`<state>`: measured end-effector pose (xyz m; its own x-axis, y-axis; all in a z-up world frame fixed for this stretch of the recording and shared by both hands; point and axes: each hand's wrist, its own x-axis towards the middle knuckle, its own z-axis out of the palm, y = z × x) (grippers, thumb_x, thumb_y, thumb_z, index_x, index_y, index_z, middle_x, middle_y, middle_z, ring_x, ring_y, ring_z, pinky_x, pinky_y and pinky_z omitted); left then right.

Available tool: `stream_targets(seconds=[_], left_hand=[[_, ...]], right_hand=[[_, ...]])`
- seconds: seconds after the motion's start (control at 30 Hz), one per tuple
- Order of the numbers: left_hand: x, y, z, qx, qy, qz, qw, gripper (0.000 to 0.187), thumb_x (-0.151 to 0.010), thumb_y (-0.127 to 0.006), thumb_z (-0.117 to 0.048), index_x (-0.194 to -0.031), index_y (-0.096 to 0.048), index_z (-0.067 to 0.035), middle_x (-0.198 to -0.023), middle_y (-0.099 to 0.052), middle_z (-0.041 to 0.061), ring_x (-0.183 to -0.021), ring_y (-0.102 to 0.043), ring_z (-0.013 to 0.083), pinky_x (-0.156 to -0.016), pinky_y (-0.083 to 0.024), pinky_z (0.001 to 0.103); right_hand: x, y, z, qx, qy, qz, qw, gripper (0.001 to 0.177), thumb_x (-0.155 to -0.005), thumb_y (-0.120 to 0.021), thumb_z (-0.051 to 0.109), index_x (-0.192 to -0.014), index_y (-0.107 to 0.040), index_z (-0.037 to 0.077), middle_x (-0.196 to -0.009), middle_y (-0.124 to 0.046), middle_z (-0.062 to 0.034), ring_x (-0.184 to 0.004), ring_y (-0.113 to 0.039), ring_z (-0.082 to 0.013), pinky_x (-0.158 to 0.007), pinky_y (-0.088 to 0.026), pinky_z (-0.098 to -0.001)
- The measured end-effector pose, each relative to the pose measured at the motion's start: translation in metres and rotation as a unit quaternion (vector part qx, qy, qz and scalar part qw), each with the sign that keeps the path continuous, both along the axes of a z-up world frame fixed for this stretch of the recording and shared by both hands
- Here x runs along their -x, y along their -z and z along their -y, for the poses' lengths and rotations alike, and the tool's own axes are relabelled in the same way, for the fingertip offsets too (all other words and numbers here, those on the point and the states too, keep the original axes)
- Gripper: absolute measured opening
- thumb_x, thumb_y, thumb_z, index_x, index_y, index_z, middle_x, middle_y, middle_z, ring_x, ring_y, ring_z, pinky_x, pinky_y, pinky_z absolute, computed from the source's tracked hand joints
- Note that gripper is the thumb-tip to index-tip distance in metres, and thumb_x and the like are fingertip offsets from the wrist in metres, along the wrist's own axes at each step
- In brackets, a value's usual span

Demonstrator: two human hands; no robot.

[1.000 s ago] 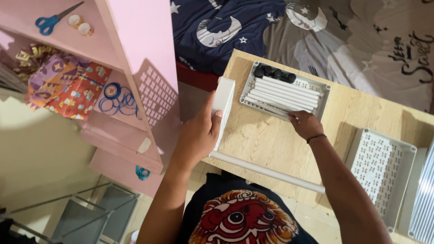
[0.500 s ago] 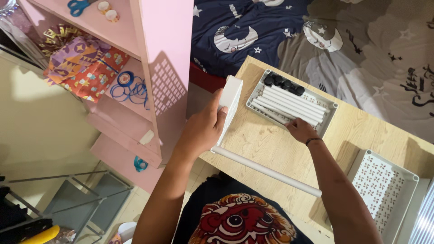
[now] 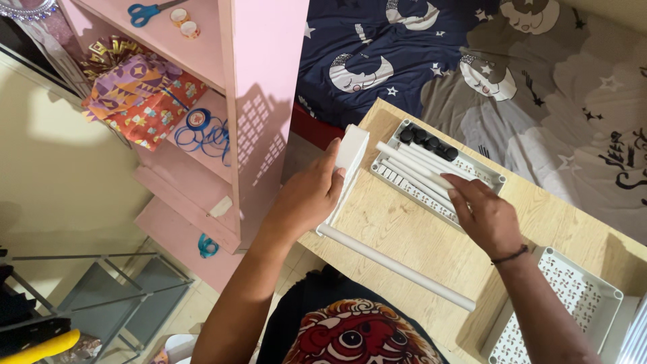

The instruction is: The person assembles white plastic rods into a perforated plastic tray by inserting them one at a time into slots. The person handles the tray and rods with both hands, aligning and pushing each rod into place. The task continues with repeated insertion of rods into the tray.

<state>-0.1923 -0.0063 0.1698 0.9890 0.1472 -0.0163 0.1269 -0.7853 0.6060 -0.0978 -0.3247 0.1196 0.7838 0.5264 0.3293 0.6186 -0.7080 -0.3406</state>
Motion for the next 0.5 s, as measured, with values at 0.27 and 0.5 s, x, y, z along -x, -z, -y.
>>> stream_targets(seconds=[0.27, 0.5], left_hand=[[-0.002, -0.005, -0.004, 0.043, 0.006, -0.036, 0.998, 0.075, -0.098, -0.057, -0.043, -0.159, -0.027, -0.012, -0.11, -0.073, 0.024, -0.087, -0.073, 0.0433, -0.076, -0.059, 0.051], [-0.004, 0.001, -0.009, 0.046, 0.022, -0.018, 0.999, 0.076, -0.095, -0.058, -0.036, -0.16, -0.025, -0.012, -0.108, -0.074, 0.023, -0.085, -0.075, 0.0409, -0.077, -0.059, 0.049]], right_hand=[[0.009, -0.05, -0.023, 0.009, -0.013, 0.055, 0.998, 0.024, -0.103, -0.065, 0.025, -0.124, -0.076, 0.02, -0.085, -0.07, -0.0039, -0.062, -0.064, -0.0222, -0.057, -0.052, -0.0349], [0.005, -0.061, -0.022, 0.032, -0.008, 0.09, 0.995, 0.021, -0.103, -0.069, 0.024, -0.122, -0.078, 0.02, -0.084, -0.07, -0.0019, -0.058, -0.062, -0.0179, -0.055, -0.05, -0.0327]])
